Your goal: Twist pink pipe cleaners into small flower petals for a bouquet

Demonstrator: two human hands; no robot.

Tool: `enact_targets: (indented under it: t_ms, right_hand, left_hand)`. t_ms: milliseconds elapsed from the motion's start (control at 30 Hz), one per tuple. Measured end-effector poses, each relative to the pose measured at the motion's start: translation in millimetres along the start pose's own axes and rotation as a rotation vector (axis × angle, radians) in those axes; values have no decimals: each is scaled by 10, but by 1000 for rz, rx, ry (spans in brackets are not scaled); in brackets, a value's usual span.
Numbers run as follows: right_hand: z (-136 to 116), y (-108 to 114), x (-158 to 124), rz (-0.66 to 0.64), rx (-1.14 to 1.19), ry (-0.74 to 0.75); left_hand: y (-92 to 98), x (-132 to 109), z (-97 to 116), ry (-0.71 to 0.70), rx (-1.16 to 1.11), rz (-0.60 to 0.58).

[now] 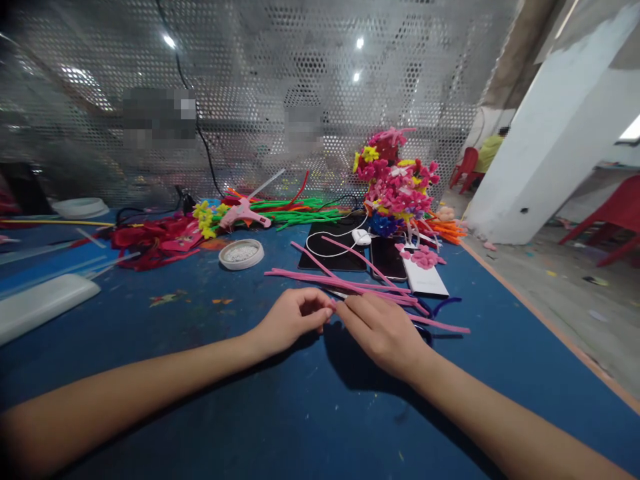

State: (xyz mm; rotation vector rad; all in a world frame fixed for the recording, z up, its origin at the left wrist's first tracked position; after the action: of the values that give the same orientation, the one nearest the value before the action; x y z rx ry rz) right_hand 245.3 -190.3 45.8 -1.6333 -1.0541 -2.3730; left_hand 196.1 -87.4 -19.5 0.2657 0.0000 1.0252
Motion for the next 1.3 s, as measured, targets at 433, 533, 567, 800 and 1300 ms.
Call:
enact_targets:
  t_ms: [433,533,567,800,1300]
  right_hand:
    - [98,-121,-25,-61,-21,-106]
    - [330,-238,-106,-143,151,-456]
    - [406,-297,-165,-189,247,-610]
    - [264,-703,-778,-483,1103,-1710]
    - [277,-215,-108,-146,262,-342]
  left_hand:
    - [-20,-19,11,-13,-11,3]
    - [-30,-58,76,-83,74,-8]
    - [-32,-70,103,-109,110,-11]
    - [-13,-115,302,-288,329,10]
    - [-35,-96,219,-194,216,-32]
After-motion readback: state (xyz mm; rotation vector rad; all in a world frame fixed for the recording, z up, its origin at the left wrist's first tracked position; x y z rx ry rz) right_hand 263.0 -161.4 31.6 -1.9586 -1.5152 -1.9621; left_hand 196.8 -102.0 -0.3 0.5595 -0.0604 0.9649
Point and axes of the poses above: each hand's wrist, its own x-axis towards the middle knuckle, its own y-axis out of the back of the hand, z = x × y, the point moved 10 cm from there along x, towards the middle knuckle, and after that the axes turned 14 degrees about z, right-handed, at the moved point
